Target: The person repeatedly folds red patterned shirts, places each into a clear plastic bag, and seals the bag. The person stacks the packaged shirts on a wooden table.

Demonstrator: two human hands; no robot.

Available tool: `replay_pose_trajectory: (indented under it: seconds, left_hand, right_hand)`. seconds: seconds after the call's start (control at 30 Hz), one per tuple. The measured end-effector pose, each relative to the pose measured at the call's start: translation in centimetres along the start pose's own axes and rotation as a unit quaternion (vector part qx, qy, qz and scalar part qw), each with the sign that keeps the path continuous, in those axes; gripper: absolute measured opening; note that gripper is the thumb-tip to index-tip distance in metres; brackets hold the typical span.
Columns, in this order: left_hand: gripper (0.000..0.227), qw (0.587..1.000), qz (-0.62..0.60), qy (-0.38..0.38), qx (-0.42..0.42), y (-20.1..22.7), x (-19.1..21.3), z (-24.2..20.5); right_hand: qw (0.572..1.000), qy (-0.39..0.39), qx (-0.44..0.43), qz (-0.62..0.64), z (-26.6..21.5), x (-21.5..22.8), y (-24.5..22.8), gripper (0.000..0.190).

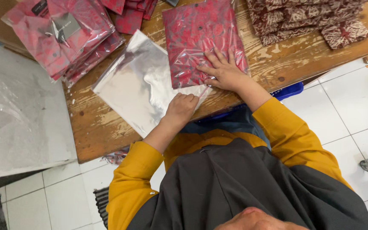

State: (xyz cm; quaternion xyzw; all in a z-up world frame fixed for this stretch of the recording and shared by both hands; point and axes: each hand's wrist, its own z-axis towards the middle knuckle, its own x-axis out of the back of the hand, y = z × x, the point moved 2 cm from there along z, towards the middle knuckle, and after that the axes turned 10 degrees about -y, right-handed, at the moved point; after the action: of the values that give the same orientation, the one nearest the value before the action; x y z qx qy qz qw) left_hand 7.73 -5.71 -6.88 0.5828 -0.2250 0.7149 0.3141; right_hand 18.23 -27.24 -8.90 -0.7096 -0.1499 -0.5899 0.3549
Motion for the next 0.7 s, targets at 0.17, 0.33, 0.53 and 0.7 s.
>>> replay_pose_trajectory:
  seconds: [0.17,0.33,0.53,0.7]
  left_hand:
    - [0.004,0.999,-0.039,-0.037,0.008,-1.5,-1.0,1.2]
    - [0.01,0.996,-0.029,-0.069,-0.043,-1.1,-0.3,1.3]
    - [0.024,0.992,-0.094,0.065,-0.045,0.9,0.9,-1.0]
    - [0.015,0.998,-0.023,-0.043,0.035,0.0,-0.6,0.3]
  right_hand:
    - [1.0,0.008,0.004,-0.003,-0.1,-0.3,0.2,0.063]
    - [1.0,0.002,-0.005,-0.009,0.0,-0.2,0.2,0.063]
    - [1.0,0.016,0.002,-0.002,0.0,-1.0,0.3,0.064]
    - [1.0,0.023,0.004,-0.018,0.2,-0.8,0.6,0.064]
